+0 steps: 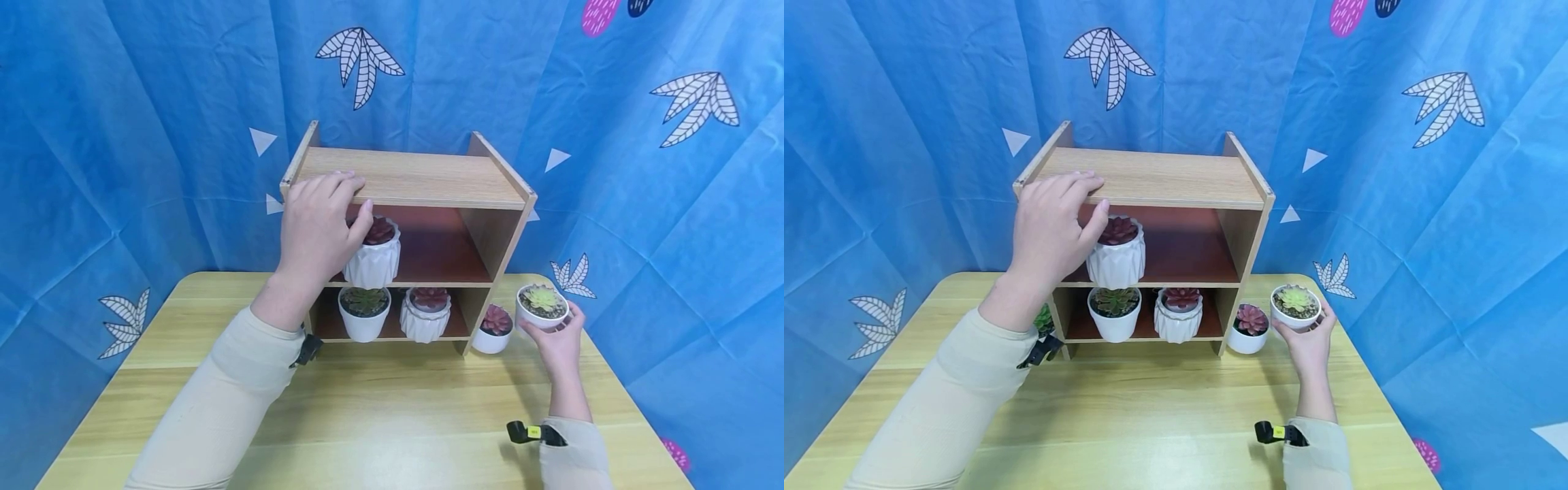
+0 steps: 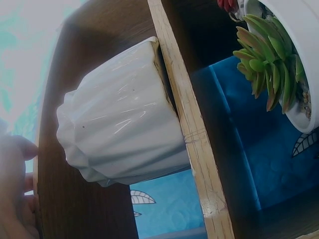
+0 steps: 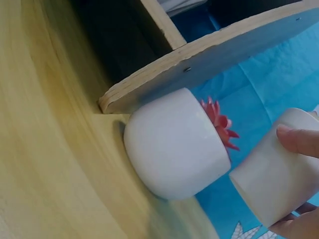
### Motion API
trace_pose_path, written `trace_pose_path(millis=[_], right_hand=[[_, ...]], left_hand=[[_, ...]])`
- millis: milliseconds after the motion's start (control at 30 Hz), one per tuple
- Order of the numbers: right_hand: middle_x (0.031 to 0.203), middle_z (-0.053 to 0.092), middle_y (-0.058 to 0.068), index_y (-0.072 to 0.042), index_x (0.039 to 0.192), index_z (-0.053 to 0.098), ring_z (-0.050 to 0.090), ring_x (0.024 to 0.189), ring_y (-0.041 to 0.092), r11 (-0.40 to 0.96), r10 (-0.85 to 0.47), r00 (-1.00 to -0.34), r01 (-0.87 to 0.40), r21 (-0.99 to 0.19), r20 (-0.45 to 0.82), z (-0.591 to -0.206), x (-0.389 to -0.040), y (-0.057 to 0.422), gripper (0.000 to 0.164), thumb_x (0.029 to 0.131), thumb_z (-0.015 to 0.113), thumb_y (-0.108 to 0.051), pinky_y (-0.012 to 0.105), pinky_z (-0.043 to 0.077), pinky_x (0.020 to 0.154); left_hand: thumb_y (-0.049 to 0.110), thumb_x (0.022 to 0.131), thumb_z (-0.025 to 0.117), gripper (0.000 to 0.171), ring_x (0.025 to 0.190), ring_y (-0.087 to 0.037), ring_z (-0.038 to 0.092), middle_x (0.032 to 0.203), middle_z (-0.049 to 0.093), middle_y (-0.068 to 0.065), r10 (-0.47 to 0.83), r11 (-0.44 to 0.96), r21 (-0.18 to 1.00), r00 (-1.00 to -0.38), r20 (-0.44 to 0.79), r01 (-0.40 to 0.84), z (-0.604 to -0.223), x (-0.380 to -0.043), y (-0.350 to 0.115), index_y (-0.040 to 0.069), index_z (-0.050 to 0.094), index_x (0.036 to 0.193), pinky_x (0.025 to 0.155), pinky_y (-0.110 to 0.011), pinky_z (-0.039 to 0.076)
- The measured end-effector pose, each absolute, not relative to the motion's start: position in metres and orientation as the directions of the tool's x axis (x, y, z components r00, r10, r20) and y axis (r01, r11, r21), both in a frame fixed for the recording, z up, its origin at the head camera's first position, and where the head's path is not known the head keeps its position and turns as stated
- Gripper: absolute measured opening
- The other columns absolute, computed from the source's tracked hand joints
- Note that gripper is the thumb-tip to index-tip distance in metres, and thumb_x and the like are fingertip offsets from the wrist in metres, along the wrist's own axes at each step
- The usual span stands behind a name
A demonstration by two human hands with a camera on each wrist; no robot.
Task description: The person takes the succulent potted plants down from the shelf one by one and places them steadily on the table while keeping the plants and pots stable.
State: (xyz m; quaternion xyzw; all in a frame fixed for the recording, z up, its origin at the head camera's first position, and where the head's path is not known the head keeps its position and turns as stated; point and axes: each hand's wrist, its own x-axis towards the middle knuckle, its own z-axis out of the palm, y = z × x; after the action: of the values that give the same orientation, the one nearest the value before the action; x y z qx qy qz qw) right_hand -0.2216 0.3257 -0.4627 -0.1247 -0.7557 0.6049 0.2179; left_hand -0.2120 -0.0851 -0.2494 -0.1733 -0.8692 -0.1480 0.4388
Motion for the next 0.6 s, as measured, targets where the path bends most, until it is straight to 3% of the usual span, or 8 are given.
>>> trace_pose_path(millis=[600], right_hand=[[0.157,0.025,0.021,-0.015,0.155,0.011,0.034,0.141,0.037,0.191,0.472,-0.874,-0.033,-0.981,0.121,-0.483,-0.23,0.332,0.109,0.076,0.085,-0.004,0.047,0.03,0.117]], left_hand=[[0.038,0.098,0.055,0.041,0.12,-0.028,0.06,0.128,0.067,-0.009,0.171,0.893,0.106,-0.547,0.819,0.438,-0.249,-0.212,-0.085,0.01,0.069,0.126,0.103,-0.048,0.04]])
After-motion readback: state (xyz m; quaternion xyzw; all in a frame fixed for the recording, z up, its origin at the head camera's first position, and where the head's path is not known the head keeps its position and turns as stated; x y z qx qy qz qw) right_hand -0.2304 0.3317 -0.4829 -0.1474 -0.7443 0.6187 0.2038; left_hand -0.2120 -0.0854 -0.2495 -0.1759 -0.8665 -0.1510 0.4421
